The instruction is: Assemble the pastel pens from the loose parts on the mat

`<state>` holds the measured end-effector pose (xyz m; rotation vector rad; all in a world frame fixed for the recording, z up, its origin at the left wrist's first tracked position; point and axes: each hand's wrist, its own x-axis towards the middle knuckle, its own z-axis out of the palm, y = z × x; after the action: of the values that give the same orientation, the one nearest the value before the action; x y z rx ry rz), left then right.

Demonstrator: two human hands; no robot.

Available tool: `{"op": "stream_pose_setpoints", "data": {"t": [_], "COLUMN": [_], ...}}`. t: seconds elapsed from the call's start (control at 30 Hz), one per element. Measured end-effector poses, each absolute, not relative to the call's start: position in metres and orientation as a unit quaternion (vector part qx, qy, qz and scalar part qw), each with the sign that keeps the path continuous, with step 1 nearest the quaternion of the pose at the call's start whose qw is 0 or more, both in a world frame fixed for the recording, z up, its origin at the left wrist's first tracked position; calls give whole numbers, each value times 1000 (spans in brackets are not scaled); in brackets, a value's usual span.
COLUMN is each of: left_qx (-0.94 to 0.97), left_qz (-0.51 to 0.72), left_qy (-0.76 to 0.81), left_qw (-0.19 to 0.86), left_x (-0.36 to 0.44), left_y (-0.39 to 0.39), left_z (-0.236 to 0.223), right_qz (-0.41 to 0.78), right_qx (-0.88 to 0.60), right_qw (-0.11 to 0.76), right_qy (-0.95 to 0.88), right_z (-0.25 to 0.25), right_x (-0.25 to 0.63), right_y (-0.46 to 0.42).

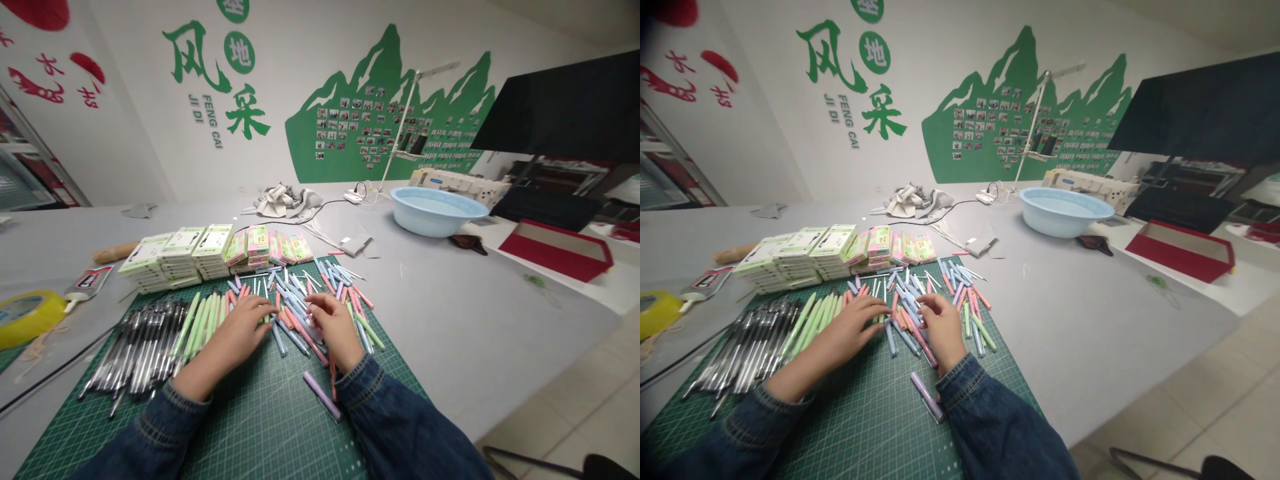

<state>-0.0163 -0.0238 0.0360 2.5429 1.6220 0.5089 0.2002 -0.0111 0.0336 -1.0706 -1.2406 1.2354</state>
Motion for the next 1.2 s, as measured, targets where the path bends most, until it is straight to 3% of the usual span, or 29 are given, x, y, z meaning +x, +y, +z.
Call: {"op": "stream_pose_setpoints", "data": {"t": [0.17, 0.33, 0.77, 0.9, 1.2], "left_qx": [835, 821, 835, 831, 809], "left_qz": [127, 120, 144, 164, 247], "left_qy": [535, 557, 531, 531, 528], "left_qw": [11, 20, 7, 21, 78], "left_x": [0, 7, 22, 20, 17], "left_y": [-29, -41, -46, -48, -46], "left_z": [8, -4, -8, -7, -8], "right_qz": [259, 142, 94, 60, 52], "right_qx": [-445, -456, -545, -671, -694], "right_qw": [404, 326, 369, 280, 166], "right_qy": [-756, -816, -747, -684, -699], "right_z": [26, 18, 26, 34, 32], "right_x": [200, 201, 230, 260, 250], "right_y": [-14, -16, -1, 3, -9]}}
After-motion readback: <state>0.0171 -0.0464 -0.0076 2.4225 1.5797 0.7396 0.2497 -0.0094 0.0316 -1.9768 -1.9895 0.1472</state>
